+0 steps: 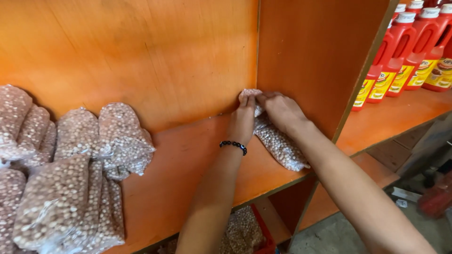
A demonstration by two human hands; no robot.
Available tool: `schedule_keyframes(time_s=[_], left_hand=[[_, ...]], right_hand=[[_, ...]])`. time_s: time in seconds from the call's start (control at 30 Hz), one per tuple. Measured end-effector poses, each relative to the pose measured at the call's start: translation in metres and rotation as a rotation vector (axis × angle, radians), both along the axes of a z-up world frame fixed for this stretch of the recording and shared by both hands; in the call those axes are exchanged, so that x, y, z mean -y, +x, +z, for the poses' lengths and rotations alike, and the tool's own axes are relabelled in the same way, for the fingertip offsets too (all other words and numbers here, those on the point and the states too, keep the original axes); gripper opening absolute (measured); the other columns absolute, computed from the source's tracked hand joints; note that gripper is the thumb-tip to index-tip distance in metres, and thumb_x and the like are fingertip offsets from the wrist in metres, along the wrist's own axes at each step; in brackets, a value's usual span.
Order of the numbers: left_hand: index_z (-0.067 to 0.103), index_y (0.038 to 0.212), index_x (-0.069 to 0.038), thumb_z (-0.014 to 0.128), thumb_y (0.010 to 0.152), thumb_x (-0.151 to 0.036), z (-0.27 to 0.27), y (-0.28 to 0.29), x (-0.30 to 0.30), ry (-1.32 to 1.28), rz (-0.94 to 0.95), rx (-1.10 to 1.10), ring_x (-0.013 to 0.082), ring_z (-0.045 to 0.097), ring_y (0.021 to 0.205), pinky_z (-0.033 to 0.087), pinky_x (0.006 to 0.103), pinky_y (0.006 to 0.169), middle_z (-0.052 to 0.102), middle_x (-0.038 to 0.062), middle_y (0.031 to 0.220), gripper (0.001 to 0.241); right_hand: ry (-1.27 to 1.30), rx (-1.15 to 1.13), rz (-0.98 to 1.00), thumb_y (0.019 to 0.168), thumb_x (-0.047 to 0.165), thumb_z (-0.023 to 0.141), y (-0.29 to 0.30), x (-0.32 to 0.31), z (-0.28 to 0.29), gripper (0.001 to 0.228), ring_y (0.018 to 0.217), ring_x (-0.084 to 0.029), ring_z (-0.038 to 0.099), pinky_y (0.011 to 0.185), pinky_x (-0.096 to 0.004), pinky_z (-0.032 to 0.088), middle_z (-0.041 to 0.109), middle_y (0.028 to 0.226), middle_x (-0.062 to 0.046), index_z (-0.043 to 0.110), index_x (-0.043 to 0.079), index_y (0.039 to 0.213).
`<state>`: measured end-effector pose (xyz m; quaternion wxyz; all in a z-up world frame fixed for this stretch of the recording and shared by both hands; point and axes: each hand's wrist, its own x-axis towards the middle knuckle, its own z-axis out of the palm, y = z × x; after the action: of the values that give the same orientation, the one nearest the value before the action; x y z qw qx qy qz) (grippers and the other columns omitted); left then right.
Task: Stocking grocery store shelves with small bags of dry goods.
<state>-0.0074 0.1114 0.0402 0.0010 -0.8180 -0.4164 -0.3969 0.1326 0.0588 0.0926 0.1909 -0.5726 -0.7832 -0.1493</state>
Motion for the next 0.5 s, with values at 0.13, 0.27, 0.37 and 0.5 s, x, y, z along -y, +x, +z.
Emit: schedule_keyframes(time_s=[0.13, 0.27, 0.37, 0.5], left_hand=[[0.042, 0.143, 0.000, 0.044, 0.092, -0.001, -0.019, 0.008, -0.009, -0.108, 0.070, -0.133, 0.0419, 0.069, 0.100, 0.058, 0.0503, 0.079, 0.038, 0.021, 0.157, 0.051], [0.046, 0.143, 0.003, 0.045, 0.097, -0.001, -0.029, 0.012, -0.009, -0.094, 0.081, -0.165, 0.0434, 0.070, 0.093, 0.060, 0.0510, 0.072, 0.042, 0.027, 0.152, 0.046], [0.055, 0.135, 0.003, 0.047, 0.100, -0.003, -0.042, 0.014, -0.014, -0.132, 0.097, -0.229, 0.0418, 0.072, 0.092, 0.061, 0.0504, 0.071, 0.055, 0.027, 0.137, 0.035], [0.061, 0.121, 0.005, 0.050, 0.098, -0.003, -0.037, 0.015, -0.007, -0.099, 0.094, -0.201, 0.0416, 0.072, 0.089, 0.061, 0.0502, 0.069, 0.053, 0.027, 0.137, 0.026]], right_hand=[[-0.214, 0.220, -0.164, 0.102, 0.010, 0.048, 0.007, -0.016, 0.005, 0.031, 0.116, -0.035, 0.071, 0.100, -0.045, 0.058, 0.073, 0.122, -0.020, 0.068, 0.006, 0.126], [-0.350, -0.012, -0.028, 0.085, 0.001, 0.053, 0.001, -0.010, 0.033, 0.054, 0.114, -0.040, 0.066, 0.097, -0.049, 0.053, 0.070, 0.120, -0.023, 0.062, 0.017, 0.136], [-0.337, -0.132, -0.045, 0.097, 0.013, 0.045, -0.015, -0.013, 0.033, 0.047, 0.116, -0.041, 0.066, 0.101, -0.048, 0.052, 0.069, 0.124, -0.023, 0.059, 0.018, 0.142], [-0.063, -0.054, 0.141, 0.102, 0.017, 0.044, 0.020, -0.108, -0.038, 0.044, 0.132, -0.038, 0.057, 0.110, -0.046, 0.044, 0.055, 0.147, -0.022, 0.056, 0.002, 0.141]])
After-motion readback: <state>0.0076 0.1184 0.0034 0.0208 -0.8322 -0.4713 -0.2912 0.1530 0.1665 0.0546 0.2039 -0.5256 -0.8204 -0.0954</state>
